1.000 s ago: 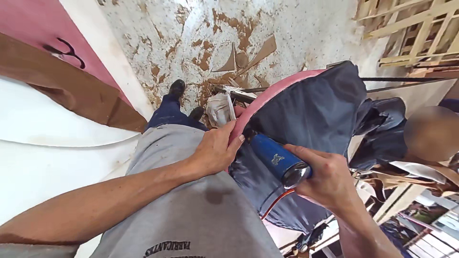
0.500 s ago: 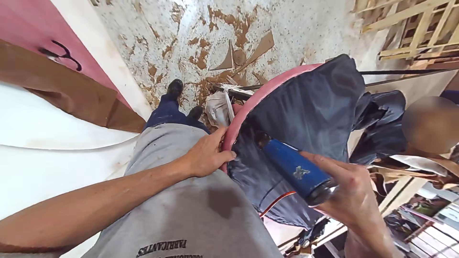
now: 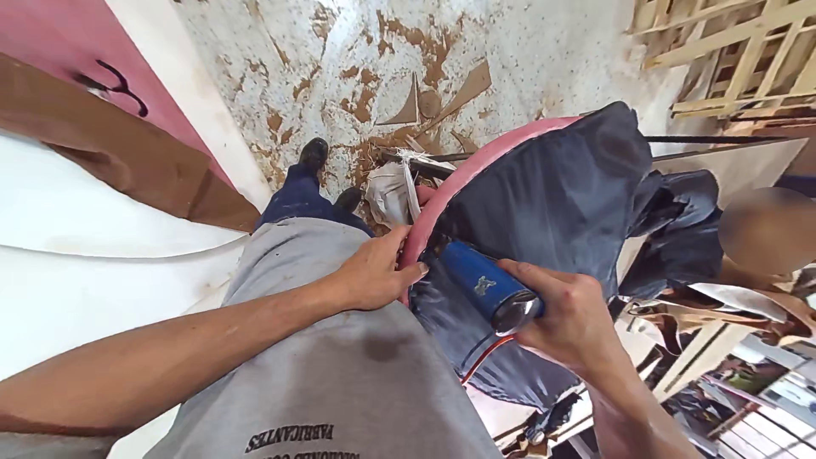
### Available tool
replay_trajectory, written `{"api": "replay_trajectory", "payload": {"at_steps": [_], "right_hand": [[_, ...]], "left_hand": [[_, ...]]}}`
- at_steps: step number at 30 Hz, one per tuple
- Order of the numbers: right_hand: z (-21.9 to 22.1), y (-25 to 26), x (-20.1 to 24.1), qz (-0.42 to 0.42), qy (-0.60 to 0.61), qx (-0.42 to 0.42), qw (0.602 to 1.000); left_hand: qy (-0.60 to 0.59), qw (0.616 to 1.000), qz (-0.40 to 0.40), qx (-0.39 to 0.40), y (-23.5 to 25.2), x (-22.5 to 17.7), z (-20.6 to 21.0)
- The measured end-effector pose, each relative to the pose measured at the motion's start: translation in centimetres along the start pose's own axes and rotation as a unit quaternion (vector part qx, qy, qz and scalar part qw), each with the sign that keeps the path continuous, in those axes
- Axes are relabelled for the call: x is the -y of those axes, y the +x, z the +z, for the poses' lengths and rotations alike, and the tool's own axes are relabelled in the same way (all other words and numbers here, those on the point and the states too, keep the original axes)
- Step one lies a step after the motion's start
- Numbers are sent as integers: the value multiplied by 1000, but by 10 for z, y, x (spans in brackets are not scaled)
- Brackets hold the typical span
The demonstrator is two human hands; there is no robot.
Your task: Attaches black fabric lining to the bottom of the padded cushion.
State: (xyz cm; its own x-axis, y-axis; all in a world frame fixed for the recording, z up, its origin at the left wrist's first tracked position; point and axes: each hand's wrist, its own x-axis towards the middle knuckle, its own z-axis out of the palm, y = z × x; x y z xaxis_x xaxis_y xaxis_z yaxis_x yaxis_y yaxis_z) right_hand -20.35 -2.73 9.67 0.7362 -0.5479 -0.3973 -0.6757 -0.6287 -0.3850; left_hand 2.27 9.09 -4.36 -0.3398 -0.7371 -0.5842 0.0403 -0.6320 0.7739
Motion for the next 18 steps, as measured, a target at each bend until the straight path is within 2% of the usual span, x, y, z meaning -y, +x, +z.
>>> {"api": "replay_trajectory", "payload": {"at_steps": [2, 4, 7, 9, 10, 12, 13, 16, 18], "right_hand": [[-2, -6, 1, 11, -14, -4, 1000], [-14, -27, 1, 39, -14, -41, 998], [-38, -95, 6, 137, 75, -114, 981], [-39, -150, 18, 216, 169, -125, 953], [-32, -172, 26, 244, 216, -129, 937], [-3, -198, 44, 295, 271, -175, 899], [19, -205, 51, 322, 274, -215, 880], [93, -208, 67, 422, 225, -326, 816], [131, -204, 76, 518, 172, -342, 765]], "left_hand": [[-13, 1000, 2, 22, -2, 0, -3], [-35, 998, 17, 51, -5, 2, -11], [-31, 996, 51, 60, -9, 7, -28], [83, 993, 88, -7, -11, 7, -41], [167, 976, 130, -52, -11, 6, -47], [328, 902, 258, -112, -7, -3, -56], [390, 856, 322, -109, -5, -11, -58], [506, 741, 440, -22, 5, -36, -56], [548, 685, 477, 52, 14, -50, -51]]}}
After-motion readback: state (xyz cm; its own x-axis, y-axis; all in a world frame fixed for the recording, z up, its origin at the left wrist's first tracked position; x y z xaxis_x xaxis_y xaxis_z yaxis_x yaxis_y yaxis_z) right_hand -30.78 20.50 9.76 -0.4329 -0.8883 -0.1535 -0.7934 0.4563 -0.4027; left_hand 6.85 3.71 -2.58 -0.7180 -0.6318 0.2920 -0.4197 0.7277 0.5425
